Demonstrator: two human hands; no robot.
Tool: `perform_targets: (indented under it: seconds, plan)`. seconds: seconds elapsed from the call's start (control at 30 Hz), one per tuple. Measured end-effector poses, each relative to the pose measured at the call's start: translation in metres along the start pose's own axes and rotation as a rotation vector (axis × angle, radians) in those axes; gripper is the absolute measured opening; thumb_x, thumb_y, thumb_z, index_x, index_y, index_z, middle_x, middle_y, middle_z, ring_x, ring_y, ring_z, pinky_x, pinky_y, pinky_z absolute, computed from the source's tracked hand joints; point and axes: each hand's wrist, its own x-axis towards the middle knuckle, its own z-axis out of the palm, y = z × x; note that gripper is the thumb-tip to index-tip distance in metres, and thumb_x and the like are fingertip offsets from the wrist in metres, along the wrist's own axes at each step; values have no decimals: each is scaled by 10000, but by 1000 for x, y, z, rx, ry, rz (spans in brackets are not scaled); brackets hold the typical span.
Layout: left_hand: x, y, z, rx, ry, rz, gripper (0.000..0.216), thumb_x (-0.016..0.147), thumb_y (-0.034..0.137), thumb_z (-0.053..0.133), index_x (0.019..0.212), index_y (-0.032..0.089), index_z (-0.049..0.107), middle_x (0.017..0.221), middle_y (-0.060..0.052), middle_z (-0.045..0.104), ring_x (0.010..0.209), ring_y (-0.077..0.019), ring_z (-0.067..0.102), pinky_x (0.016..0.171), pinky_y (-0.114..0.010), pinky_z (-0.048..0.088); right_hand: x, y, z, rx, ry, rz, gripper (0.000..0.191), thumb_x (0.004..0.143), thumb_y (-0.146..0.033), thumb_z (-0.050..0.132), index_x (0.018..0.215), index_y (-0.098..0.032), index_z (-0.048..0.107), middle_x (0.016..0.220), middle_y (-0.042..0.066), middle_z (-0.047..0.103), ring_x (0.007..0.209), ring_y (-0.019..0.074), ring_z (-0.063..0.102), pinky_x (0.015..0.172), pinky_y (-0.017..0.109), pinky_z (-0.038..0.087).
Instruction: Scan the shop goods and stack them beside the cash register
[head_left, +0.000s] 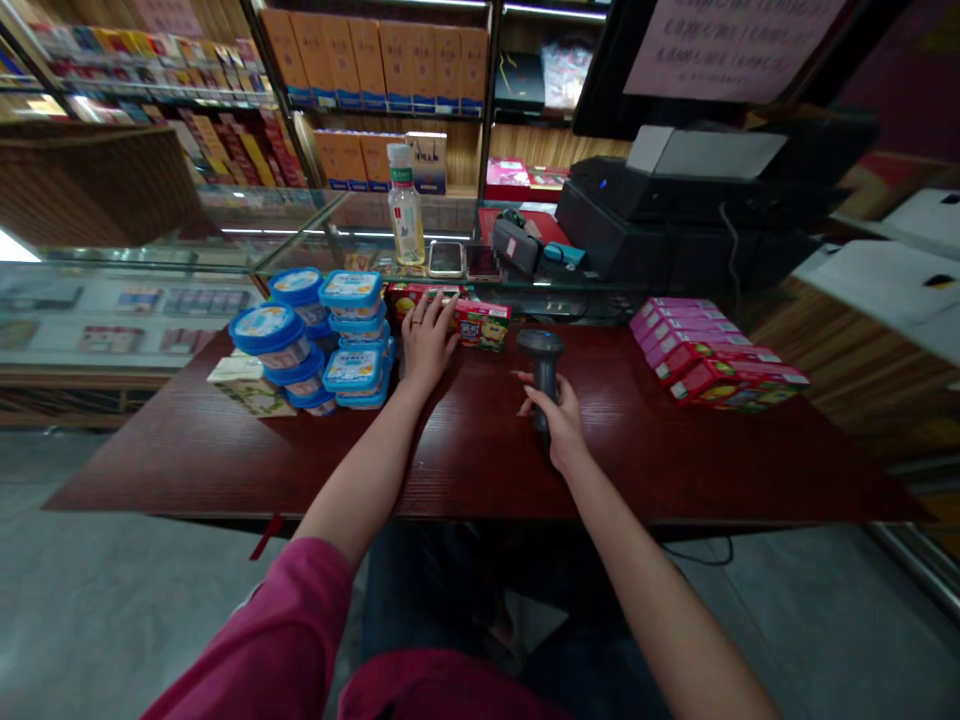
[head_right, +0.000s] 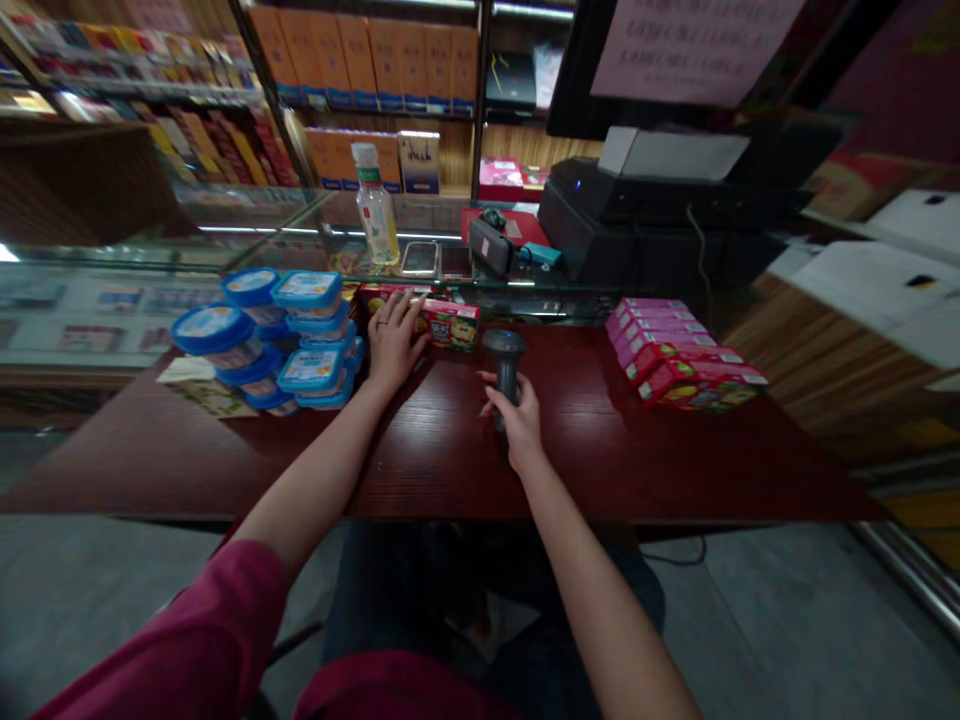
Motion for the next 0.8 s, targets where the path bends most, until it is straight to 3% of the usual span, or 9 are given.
perform_targets:
  seconds: [0.1, 0.2, 0.27, 0.33, 0.47, 0.6, 0.67, 0.8]
  plan:
    - [2, -7, 7, -86, 12, -41, 602, 924, 163, 636, 1508, 272, 543, 1525, -134, 558, 1410, -325, 520, 1195, -531, 399, -3, -5, -6, -8, -59, 11, 408, 726, -337, 852, 1037, -222, 615, 1138, 46, 793, 513, 92, 608, 538, 274, 538]
    - [0, -8, 12, -151, 38, -30, 513, 935, 167, 626, 1440, 255, 609, 1374, -136, 603, 1327, -312, 561, 1153, -497, 453, -9, -13, -17, -58, -176, 33, 397, 765, -350, 848, 1069, -224, 627, 1176, 57, 788, 505, 87, 598, 525, 271, 535]
    - [-2, -5, 15, -213, 22, 34, 520, 938, 174, 635, 1449, 262, 597, 1380, -123, 569, 1328, -286, 559, 1148, -452, 470, -14, -18, -25, -99, -218, 34, 402, 777, -348, 852, 1094, -230, 634, 1184, 56, 787, 508, 86, 594, 521, 269, 539]
    - [-4, -1, 18, -268, 8, 82, 612, 921, 193, 681, 1510, 272, 532, 1448, -120, 512, 1362, -272, 541, 1164, -426, 464, -18, -20, -31, -126, -209, 15, 406, 781, -347, 858, 1102, -235, 637, 1178, 51, 789, 509, 86, 591, 514, 267, 542]
    - [-4, 6, 28, -341, 0, 70, 701, 866, 252, 784, 1517, 258, 524, 1598, -150, 411, 1512, -330, 400, 1257, -497, 346, -23, -19, -35, -120, -139, -32, 405, 788, -349, 858, 1103, -241, 627, 1164, 43, 788, 494, 85, 580, 497, 273, 549]
    - [-3, 10, 30, -551, -78, 69, 608, 916, 157, 679, 1495, 253, 524, 1485, -116, 598, 1368, -251, 575, 1178, -436, 458, -23, -15, -35, -112, -80, -60, 403, 780, -352, 855, 1090, -241, 622, 1130, 38, 792, 477, 85, 568, 484, 278, 547]
    - [-3, 12, 27, -563, -45, 50, 523, 910, 137, 667, 1415, 244, 585, 1372, -92, 676, 1268, -237, 635, 1125, -413, 503, -23, -12, -34, -114, -56, -75, 418, 776, -351, 854, 1105, -245, 619, 1122, 36, 793, 470, 84, 562, 474, 276, 542]
    - [-3, 11, 20, -457, 35, 32, 561, 856, 80, 664, 1391, 234, 595, 1325, -100, 651, 1253, -256, 619, 1103, -408, 515, -23, -11, -34, -104, -33, -104, 404, 785, -346, 841, 1101, -246, 610, 1111, 33, 791, 472, 84, 556, 469, 275, 541]
